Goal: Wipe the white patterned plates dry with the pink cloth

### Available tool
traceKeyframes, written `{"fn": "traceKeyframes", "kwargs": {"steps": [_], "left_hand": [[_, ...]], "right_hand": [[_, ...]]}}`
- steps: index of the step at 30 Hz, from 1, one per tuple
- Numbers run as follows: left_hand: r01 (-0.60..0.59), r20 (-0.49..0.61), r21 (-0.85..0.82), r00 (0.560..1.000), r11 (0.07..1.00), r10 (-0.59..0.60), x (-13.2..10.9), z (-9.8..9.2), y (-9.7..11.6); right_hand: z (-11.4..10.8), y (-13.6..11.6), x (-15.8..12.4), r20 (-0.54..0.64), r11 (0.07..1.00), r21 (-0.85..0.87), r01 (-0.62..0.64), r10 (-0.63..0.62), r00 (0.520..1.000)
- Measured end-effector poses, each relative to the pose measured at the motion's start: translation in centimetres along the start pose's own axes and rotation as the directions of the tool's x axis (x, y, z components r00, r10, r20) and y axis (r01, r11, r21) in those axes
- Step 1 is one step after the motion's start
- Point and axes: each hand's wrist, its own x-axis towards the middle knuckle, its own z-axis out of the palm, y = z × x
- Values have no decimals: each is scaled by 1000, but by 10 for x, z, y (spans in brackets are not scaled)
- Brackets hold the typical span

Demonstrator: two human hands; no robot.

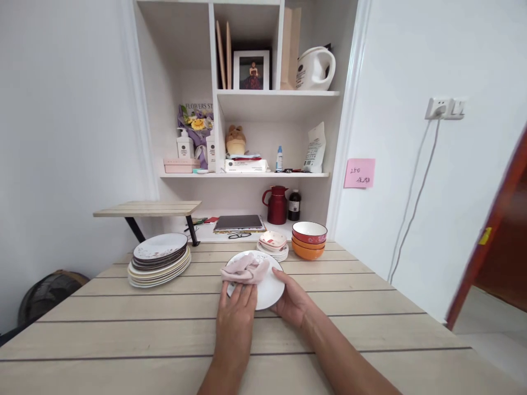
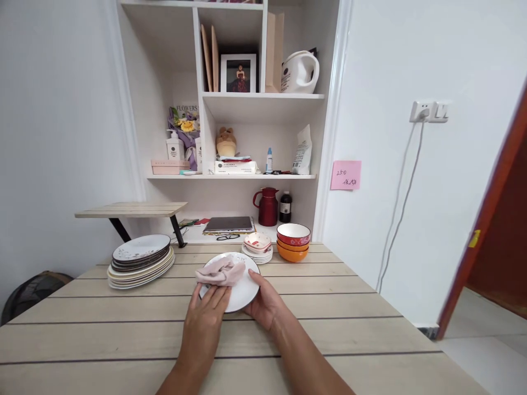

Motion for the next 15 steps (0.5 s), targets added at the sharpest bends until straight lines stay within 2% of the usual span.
{"fn": "traceKeyframes", "kwargs": {"steps": [2, 3, 5, 10, 13, 15], "left_hand": [[-140, -5, 343, 989, 929, 151, -2, 1, -7], [-180, 12, 444, 981, 878, 195, -3, 3, -10], [-226, 65, 532, 972, 816, 227, -3, 5, -14], [-285, 190, 496, 957, 820, 218, -2, 8, -7], [-383, 214, 379, 922, 842, 322, -1, 4, 2], [-439, 171, 301, 898, 846, 405, 0, -1, 5]], "right_hand": [[8, 10, -1, 65, 997, 56, -51, 47, 997], [11, 15, -1, 68, 996, 72, -55, 51, 996], [14, 21, 0, 28, 994, 105, -39, 36, 999], [14, 20, 4, -64, 981, 195, 0, 13, 998], [13, 15, 5, -141, 972, 225, 74, -43, 989], [13, 13, 6, -184, 967, 232, 106, -63, 981]]}}
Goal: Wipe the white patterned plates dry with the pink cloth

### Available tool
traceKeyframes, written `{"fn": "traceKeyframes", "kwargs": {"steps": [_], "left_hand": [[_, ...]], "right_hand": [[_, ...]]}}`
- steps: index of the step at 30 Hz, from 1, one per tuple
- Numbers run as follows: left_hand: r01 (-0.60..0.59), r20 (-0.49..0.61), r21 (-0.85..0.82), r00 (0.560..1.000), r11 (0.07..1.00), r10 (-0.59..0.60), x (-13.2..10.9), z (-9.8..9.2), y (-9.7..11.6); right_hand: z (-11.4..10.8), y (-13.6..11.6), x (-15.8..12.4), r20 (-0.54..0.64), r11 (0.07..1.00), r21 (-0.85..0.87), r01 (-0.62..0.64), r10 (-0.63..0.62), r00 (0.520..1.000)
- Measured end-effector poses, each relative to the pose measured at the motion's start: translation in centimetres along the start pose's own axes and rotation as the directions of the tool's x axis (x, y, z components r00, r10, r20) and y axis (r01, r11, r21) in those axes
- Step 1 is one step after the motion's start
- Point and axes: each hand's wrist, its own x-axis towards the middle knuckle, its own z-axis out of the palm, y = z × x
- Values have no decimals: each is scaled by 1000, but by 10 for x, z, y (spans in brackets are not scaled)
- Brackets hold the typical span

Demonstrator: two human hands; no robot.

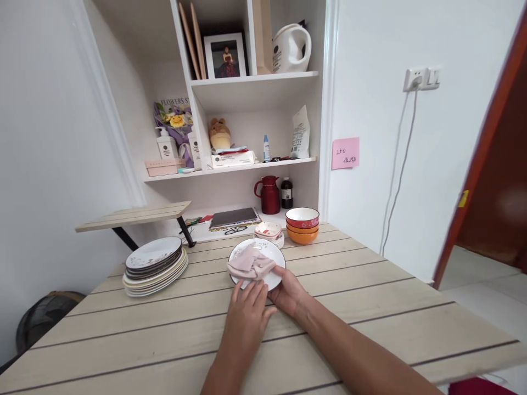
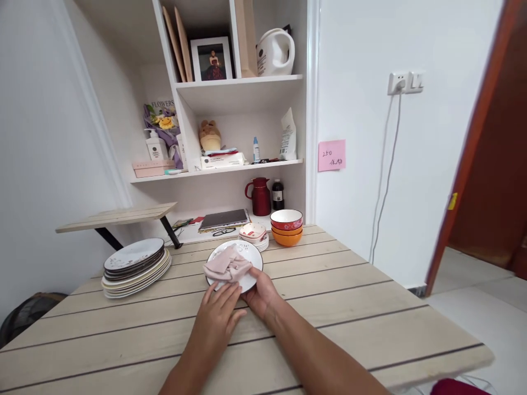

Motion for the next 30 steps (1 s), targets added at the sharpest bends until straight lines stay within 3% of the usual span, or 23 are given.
{"fn": "traceKeyframes", "kwargs": {"steps": [4, 7, 9, 13, 17, 21, 26, 30], "left_hand": [[-2, -226, -79, 974, 997, -16, 1, -9, 0], [194, -340, -36, 920, 980, -195, 2, -12, -1], [345, -357, 6, 877, 939, -320, 2, -10, -1], [513, -272, 11, 828, 859, -491, 0, -3, -5], [554, -287, -48, 790, 831, -542, -2, 1, -10], [536, -193, -26, 825, 844, -531, -4, 4, -11], [555, -125, -101, 816, 826, -564, -8, 7, -14], [535, -34, -147, 838, 832, -545, -10, 5, -17]], "right_hand": [[0, 0, 2, 14, 1000, -13, -5, 5, 1000], [0, 1, 2, 57, 1000, -21, -5, 6, 998], [-1, 1, 2, 81, 1000, -26, -10, 12, 997], [-2, 2, 2, 107, 998, -68, -10, 18, 994], [-1, 5, 1, 109, 992, -125, 17, -3, 994], [-3, 7, -1, 176, 977, -214, 17, 21, 984], [-6, 8, -6, 276, 933, -357, 37, 68, 959], [-3, 9, -10, 268, 907, -420, 33, 89, 959]]}}
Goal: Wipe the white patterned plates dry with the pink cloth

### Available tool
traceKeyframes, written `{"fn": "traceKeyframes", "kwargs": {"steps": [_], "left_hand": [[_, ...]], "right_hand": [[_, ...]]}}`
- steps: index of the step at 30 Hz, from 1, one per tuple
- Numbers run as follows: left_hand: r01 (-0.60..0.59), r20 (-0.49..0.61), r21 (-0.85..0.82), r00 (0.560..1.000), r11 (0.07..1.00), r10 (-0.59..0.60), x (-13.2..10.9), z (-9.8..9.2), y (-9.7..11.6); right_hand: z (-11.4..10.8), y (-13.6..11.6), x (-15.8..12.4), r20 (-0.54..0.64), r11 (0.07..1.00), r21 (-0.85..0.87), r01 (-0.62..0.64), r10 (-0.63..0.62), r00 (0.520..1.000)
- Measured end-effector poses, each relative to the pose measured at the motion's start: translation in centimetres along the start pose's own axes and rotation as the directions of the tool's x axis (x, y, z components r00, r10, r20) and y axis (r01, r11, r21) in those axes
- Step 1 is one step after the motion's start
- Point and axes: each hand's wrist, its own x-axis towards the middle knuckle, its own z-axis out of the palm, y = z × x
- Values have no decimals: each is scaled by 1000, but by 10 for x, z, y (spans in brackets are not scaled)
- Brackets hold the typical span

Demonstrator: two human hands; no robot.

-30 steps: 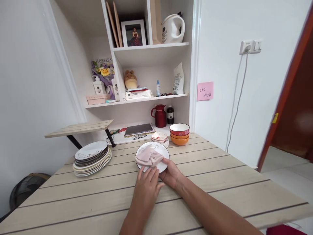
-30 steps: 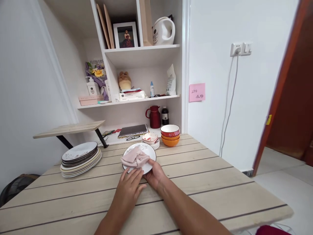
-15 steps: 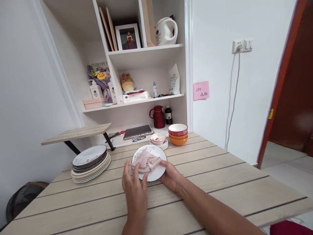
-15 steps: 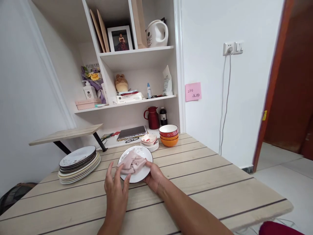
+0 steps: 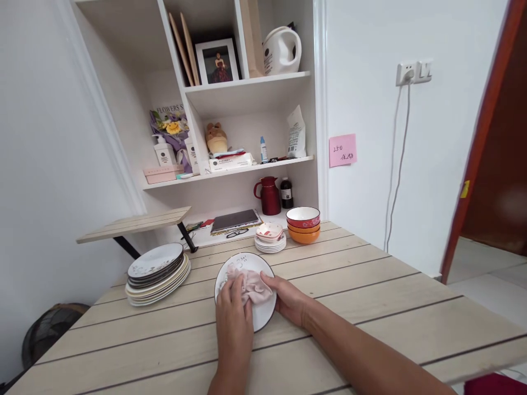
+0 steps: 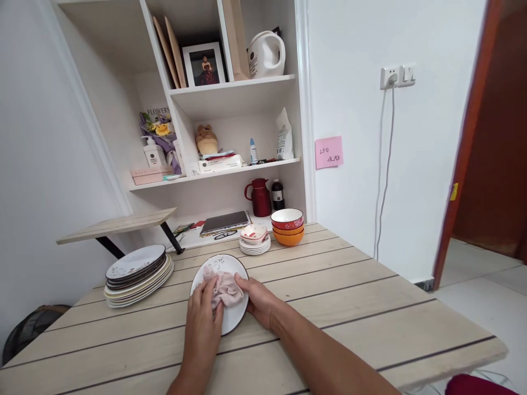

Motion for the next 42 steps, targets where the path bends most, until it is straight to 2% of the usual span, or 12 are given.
{"fn": "traceKeyframes", "kwargs": {"steps": [6, 8, 10, 12, 16, 21, 23, 27, 30, 33, 36, 42], "left_hand": [[-196, 89, -39, 976, 980, 199, -4, -2, 17], [-223, 139, -32, 964, 974, 225, -5, -2, 23], [-189, 183, 3, 965, 982, 185, -4, -3, 23], [-100, 179, 59, 980, 993, 88, -2, -4, 20], [71, 66, 153, 994, 986, -82, 1, -9, 14], [169, -53, 235, 985, 957, -161, 0, -14, 13], [131, -50, 231, 991, 964, -123, 0, -14, 12], [-70, 45, 183, 997, 981, 63, -3, -2, 10], [-248, 71, 133, 968, 960, 240, -6, 13, 9], [-328, 47, 112, 945, 938, 325, -8, 25, 9], [-302, 70, 110, 953, 947, 296, -7, 23, 10], [-153, 117, 105, 983, 983, 141, 0, 4, 11]], "right_hand": [[7, -5, -3, -88, 984, 176, -34, 50, 995], [7, -6, -2, -130, 971, 231, -62, 94, 987], [5, -6, 0, -140, 961, 268, -75, 116, 983], [2, -5, 3, -138, 958, 282, -43, 85, 987], [-1, -2, 5, -138, 976, 219, 16, 14, 990], [0, 1, 2, -120, 995, 97, -20, 32, 992], [0, 1, 2, -97, 995, 99, -15, 25, 995], [-2, -1, 3, -1, 980, 197, -19, 20, 1000], [-3, -2, 4, -10, 973, 227, -27, 30, 1000], [-3, -2, 4, -43, 976, 211, -46, 56, 998], [-1, -2, 2, -13, 987, 152, -52, 55, 998], [4, -1, -3, 43, 1000, 21, -7, 6, 999]]}}
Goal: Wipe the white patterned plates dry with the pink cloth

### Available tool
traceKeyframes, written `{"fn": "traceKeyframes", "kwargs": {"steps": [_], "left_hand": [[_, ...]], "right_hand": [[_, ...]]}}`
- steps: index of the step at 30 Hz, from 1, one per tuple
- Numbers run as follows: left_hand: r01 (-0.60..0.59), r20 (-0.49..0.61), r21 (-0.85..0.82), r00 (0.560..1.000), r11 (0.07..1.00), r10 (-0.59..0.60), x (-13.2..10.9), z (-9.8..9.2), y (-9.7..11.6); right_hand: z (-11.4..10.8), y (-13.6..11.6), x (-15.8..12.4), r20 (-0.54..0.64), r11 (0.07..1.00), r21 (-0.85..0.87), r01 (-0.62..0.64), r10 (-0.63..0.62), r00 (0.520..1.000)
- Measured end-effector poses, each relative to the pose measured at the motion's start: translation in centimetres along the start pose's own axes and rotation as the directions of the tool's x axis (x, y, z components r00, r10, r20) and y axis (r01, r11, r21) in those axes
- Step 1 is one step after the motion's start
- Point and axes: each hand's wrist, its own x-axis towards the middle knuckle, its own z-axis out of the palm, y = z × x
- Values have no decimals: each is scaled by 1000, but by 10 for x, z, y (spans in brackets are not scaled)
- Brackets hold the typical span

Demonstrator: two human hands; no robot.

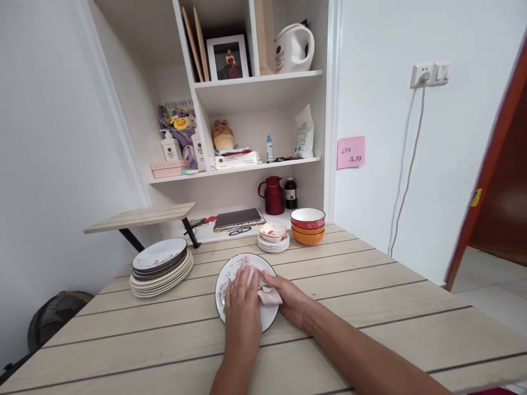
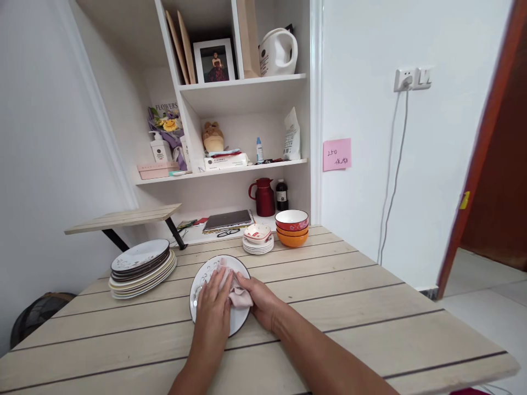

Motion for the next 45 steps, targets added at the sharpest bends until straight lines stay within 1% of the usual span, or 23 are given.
{"fn": "traceKeyframes", "kwargs": {"steps": [3, 7, 9, 12, 14, 17, 21, 23, 25, 27, 28, 30, 33, 35, 36, 38, 40, 43, 45], "left_hand": [[39, 15, -11, 999, 999, -39, -1, -1, -5], [77, 5, -40, 997, 996, -77, -3, 4, -12], [125, -29, -44, 992, 991, -126, -5, 6, -13], [209, -116, -55, 970, 976, -214, -6, 9, -14], [224, -151, -79, 961, 971, -234, -6, 11, -13], [237, -162, -127, 953, 963, -256, -5, 13, -13], [312, -162, -170, 927, 935, -338, -3, 16, -13], [273, -123, -162, 948, 948, -294, -2, 15, -10], [166, -53, -150, 983, 975, -175, -1, 13, -4], [41, 20, -153, 999, 987, -39, -1, 8, 4], [-18, 60, -161, 998, 987, 28, -1, 5, 8], [-125, 129, -187, 980, 975, 150, 0, 0, 15], [-208, 210, -211, 945, 955, 252, -1, -2, 19], [-228, 254, -183, 929, 956, 270, -2, 0, 19], [-233, 269, -155, 925, 960, 268, -2, 1, 18], [-238, 281, -86, 926, 967, 253, -1, 4, 15], [-238, 279, -21, 931, 971, 234, 1, 7, 11], [-173, 268, 68, 952, 983, 149, 3, 9, 6], [-119, 268, 102, 959, 988, 88, 3, 10, 4]], "right_hand": [[3, -1, -2, -35, 1000, -11, 9, -9, 999], [3, 0, -1, -64, 1000, -6, 13, -13, 998], [1, 1, 0, -75, 1000, -18, 3, -4, 997], [0, 2, 2, -77, 1000, -28, -9, 7, 997], [0, 2, 2, -82, 999, -42, -13, 10, 997], [0, 2, 2, -80, 998, -64, -21, 16, 997], [3, 1, 0, -55, 996, -82, -42, 38, 998], [5, 0, -1, -41, 995, -83, -50, 47, 998], [7, -1, -2, -25, 997, -67, -41, 39, 999], [9, -3, -4, -41, 999, -42, -29, 27, 999], [10, -4, -4, -55, 999, -23, -29, 28, 998], [11, -5, -5, -78, 998, 36, -46, 49, 996], [8, -8, -1, -140, 984, 154, -84, 106, 984], [2, -10, 4, -173, 970, 229, -83, 125, 977], [-2, -11, 6, -171, 962, 261, -75, 122, 978], [-11, -16, 9, -146, 950, 309, -40, 89, 985], [-18, -21, 10, -163, 945, 326, 20, 35, 986], [-23, -26, 8, -240, 945, 312, 96, -19, 971], [-23, -26, 8, -249, 950, 296, 104, -28, 968]]}}
